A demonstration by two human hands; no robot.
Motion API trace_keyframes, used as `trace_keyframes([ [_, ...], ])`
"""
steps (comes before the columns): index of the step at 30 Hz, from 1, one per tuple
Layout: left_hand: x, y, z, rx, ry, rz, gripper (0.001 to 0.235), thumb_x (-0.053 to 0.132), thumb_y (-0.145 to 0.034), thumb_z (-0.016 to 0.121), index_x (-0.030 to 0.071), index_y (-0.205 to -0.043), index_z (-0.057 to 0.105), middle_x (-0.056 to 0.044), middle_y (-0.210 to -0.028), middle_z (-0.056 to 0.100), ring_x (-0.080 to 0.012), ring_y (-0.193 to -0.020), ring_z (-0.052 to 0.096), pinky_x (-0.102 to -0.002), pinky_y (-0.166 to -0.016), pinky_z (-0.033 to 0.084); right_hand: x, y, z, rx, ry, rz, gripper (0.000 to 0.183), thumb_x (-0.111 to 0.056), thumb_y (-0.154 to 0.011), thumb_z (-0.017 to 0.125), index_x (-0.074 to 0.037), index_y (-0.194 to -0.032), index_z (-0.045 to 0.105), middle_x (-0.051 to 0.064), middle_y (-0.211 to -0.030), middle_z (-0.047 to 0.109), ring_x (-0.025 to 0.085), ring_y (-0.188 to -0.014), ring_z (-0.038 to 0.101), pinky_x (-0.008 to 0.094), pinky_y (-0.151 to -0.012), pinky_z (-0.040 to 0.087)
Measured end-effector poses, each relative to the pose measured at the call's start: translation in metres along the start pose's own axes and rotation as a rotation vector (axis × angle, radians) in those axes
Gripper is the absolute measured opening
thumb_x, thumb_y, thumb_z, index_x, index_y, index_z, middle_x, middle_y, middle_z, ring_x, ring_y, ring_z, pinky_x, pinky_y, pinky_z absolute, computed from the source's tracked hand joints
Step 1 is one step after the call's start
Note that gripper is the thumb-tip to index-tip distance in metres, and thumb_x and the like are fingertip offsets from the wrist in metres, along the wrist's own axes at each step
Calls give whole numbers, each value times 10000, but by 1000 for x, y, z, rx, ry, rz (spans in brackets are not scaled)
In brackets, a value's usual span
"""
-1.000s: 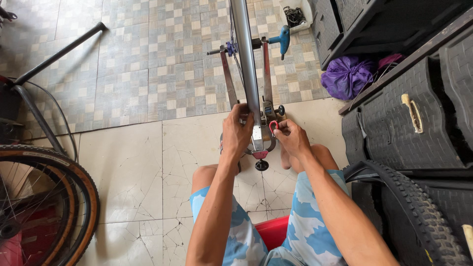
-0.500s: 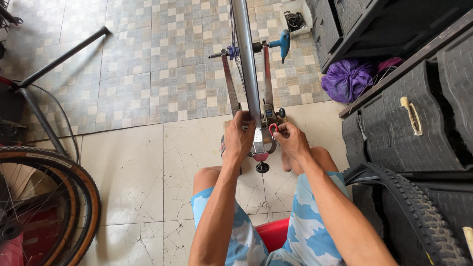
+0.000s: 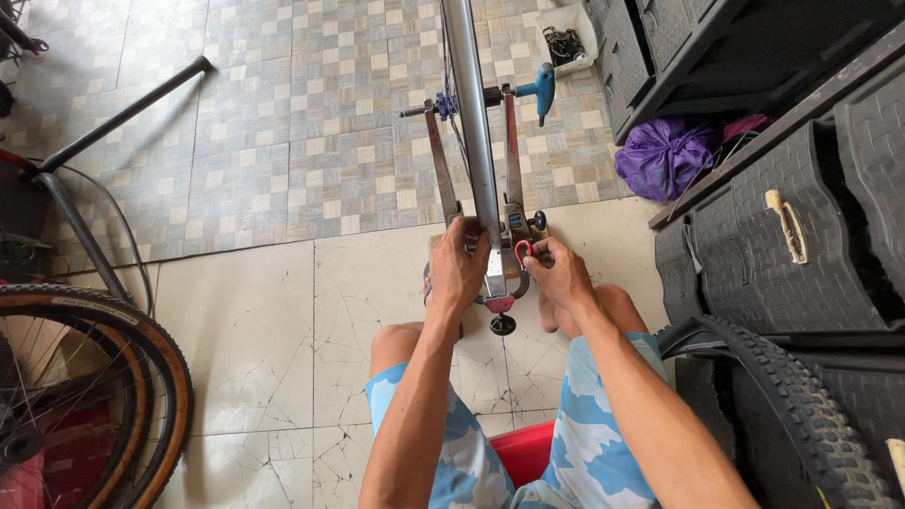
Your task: The person adjusts the spokes of a bicycle wheel mounted on a truing stand using a spoke wrench. They rotate the wheel and tighten or loosen individual spokes to align the rim.
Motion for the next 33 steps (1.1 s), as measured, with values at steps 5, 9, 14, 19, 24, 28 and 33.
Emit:
trace_keyframes([
  [5,-7,2,4,-1,-21,-35,223,161,-941,669,-5,-1090,649,-178,-990,752,-300,-902,745,-408,-794,576,2,-1,0,2,-22,-22,276,-225,-881,727,-6,-1044,688,89,-923,763,166,-835,732,308,-764,582],
  [9,-9,1,4,-5,-15,-2,224,156,-934,669,-2,-1089,640,-176,-986,753,-306,-900,743,-407,-797,572,2,1,0,-5,-27,-14,272,-224,-885,719,-5,-1042,688,88,-922,764,169,-833,730,312,-760,582],
  [14,-15,2,6,-19,-47,-11,216,156,-925,672,-2,-1069,639,-182,-983,749,-319,-906,738,-414,-794,570,3,-1,0,0,-24,-27,286,-233,-881,726,-2,-1045,685,89,-920,763,168,-836,732,310,-767,581],
  [19,-27,3,13,-39,-81,-35,209,139,-906,673,-5,-1050,630,-191,-987,745,-337,-920,729,-434,-807,559,2,-1,-1,2,-48,-39,285,-232,-881,723,-2,-1045,684,89,-915,763,169,-835,733,311,-770,583],
  [24,-38,6,17,-53,-111,-29,223,125,-884,682,-6,-1056,626,-203,-1001,738,-363,-936,709,-451,-813,553,1,-1,-1,5,-29,-41,271,-226,-888,724,-6,-1042,688,86,-905,763,168,-822,727,313,-757,575],
  [28,-36,8,16,-58,-103,-40,219,135,-901,677,6,-1072,635,-187,-998,740,-341,-934,714,-441,-808,557,3,-4,2,-1,-67,-29,260,-216,-890,724,-4,-1033,682,82,-895,761,167,-805,724,313,-744,574],
  [33,-33,13,14,-55,-148,-124,258,154,-872,706,16,-1082,645,-164,-994,740,-305,-903,724,-430,-764,549,8,-14,6,9,-166,-26,259,-214,-890,731,-5,-1031,674,77,-887,755,163,-804,724,310,-744,572],
])
Point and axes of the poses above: each hand's wrist, its own y-axis away from the middle knuckle, its own z-axis out of the palm, x = y × z, the point moved 3 cm from there along -y, towards the middle knuckle
